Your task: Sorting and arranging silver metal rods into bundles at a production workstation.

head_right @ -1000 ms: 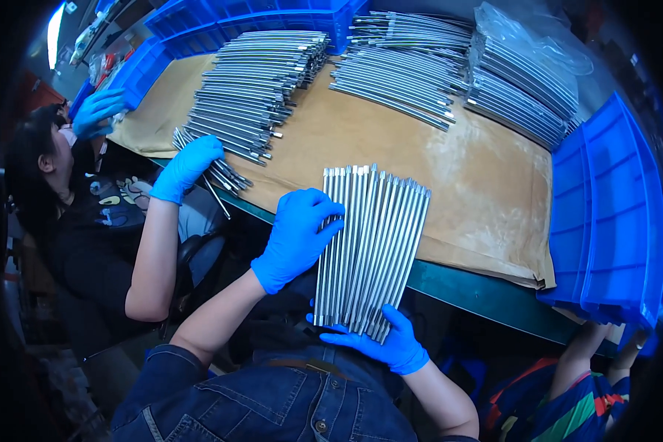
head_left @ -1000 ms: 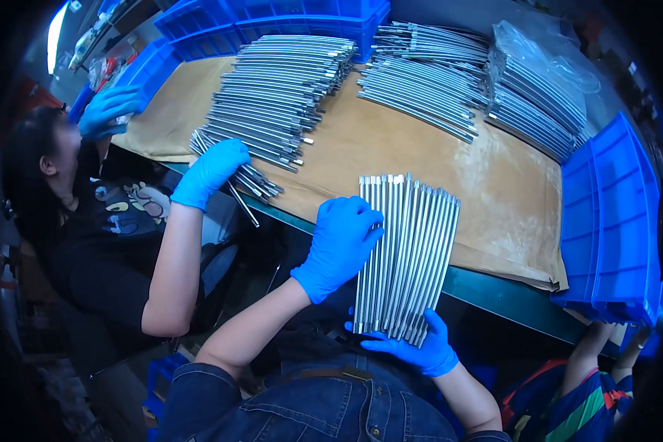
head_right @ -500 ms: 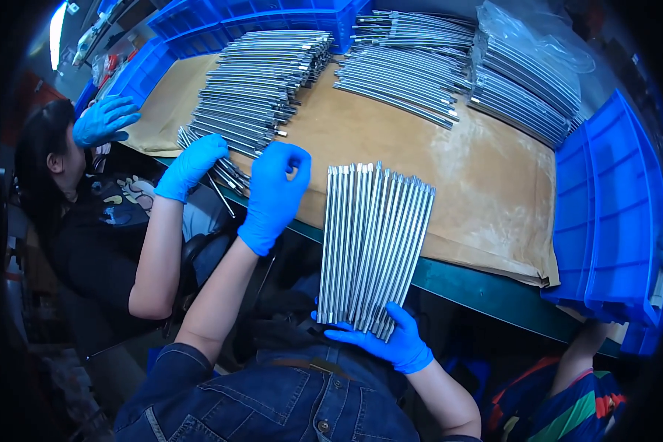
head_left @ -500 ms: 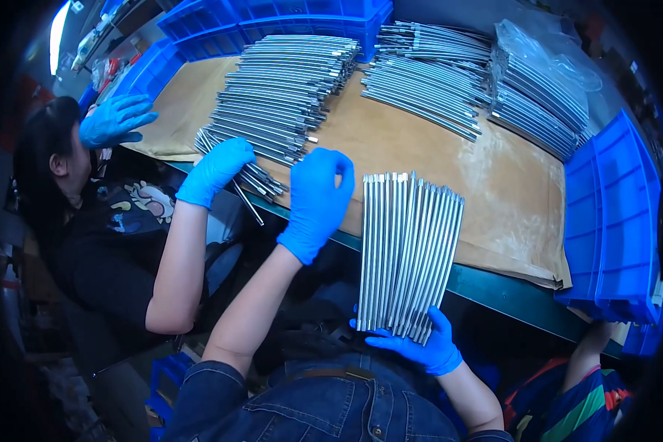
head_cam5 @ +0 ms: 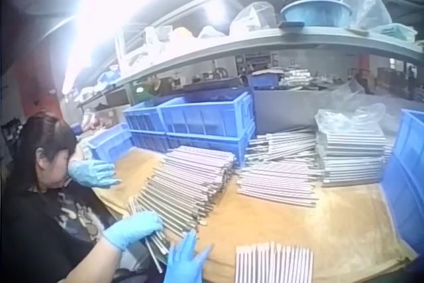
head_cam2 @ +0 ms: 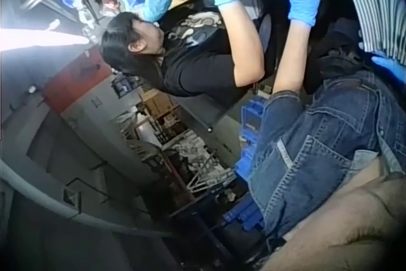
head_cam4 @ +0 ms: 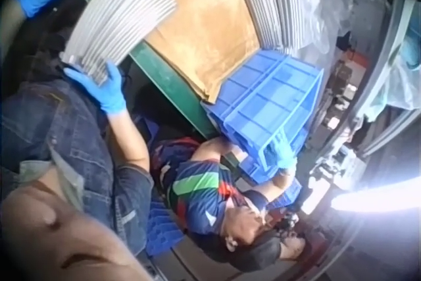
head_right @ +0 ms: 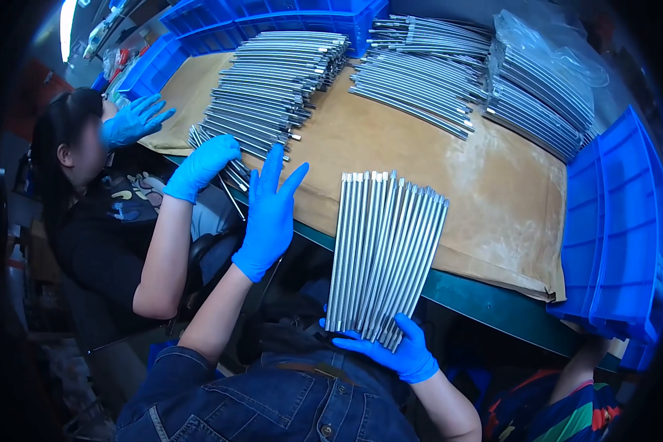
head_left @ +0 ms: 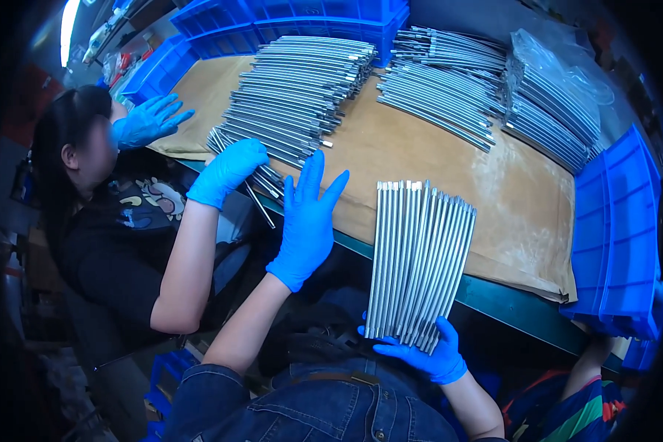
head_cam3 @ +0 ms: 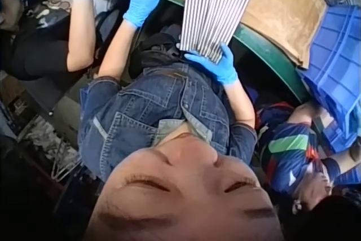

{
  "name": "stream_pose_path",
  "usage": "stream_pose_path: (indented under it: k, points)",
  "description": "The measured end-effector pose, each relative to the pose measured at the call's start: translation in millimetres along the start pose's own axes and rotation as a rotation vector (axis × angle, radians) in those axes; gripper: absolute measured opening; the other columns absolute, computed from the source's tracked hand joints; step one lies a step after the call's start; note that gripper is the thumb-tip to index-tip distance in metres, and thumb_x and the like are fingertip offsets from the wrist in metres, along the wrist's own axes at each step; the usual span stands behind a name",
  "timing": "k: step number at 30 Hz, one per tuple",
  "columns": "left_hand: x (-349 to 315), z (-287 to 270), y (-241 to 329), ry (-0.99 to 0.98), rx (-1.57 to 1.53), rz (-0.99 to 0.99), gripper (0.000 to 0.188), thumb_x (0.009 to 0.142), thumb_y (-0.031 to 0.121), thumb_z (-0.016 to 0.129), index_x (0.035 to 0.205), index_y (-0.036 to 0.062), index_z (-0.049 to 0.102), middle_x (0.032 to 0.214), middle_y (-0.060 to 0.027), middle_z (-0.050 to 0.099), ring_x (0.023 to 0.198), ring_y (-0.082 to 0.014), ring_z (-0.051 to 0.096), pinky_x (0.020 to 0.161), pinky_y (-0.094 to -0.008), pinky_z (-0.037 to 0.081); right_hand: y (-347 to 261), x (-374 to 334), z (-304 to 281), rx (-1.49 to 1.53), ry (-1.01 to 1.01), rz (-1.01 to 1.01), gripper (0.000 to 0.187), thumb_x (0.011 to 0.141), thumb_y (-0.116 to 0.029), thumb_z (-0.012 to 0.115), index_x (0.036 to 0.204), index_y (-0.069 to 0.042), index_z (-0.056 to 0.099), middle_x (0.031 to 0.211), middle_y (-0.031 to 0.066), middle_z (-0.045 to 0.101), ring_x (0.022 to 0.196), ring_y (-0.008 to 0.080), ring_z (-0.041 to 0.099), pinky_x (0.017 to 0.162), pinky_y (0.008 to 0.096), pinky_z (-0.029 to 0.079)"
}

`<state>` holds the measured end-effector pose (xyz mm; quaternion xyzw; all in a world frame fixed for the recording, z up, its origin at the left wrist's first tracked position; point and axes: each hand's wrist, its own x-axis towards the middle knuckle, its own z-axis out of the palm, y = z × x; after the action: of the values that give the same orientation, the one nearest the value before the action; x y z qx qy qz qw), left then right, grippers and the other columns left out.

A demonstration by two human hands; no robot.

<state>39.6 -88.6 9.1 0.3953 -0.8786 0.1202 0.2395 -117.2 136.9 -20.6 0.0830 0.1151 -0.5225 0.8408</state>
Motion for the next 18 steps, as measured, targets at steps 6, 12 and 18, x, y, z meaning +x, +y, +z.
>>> stream_pose_path:
  k: [6,12,18]
  points:
    - [-18,-8,-2,-0.040,-0.368,-0.142,0.004,0.079,0.003,0.061,0.082,-0.0004,0.061,0.126,-0.0176,0.049,0.122,-0.0316,0.041,0.103,-0.0394,0.030,0,-2,-3,-0.001,0.024,0.009,0.097,0.072,-0.043,0.064,0.144,-0.005,0.011,0.145,0.0258,0.016,0.134,0.0452,0.014,0.104,0.0569,0.025]
    - [-65,-35,11,-0.177,-0.900,-0.259,0.023,0.082,0.003,0.060,0.106,0.0031,0.061,0.113,-0.0130,0.059,0.105,-0.0250,0.056,0.091,-0.0323,0.043,0,-4,-6,-0.055,0.008,0.005,0.094,0.073,-0.046,0.061,0.144,-0.006,0.012,0.144,0.0257,0.019,0.134,0.0451,0.017,0.105,0.0562,0.024]
    - [-74,-26,63,-0.782,-1.804,-1.015,0.036,0.086,0.014,0.061,0.117,-0.0024,0.053,0.099,-0.0082,0.064,0.087,-0.0162,0.062,0.077,-0.0285,0.050,-1,-5,6,-0.158,0.077,-0.024,0.090,0.074,-0.049,0.058,0.144,-0.010,0.016,0.143,0.0241,0.023,0.132,0.0443,0.021,0.106,0.0593,0.020]
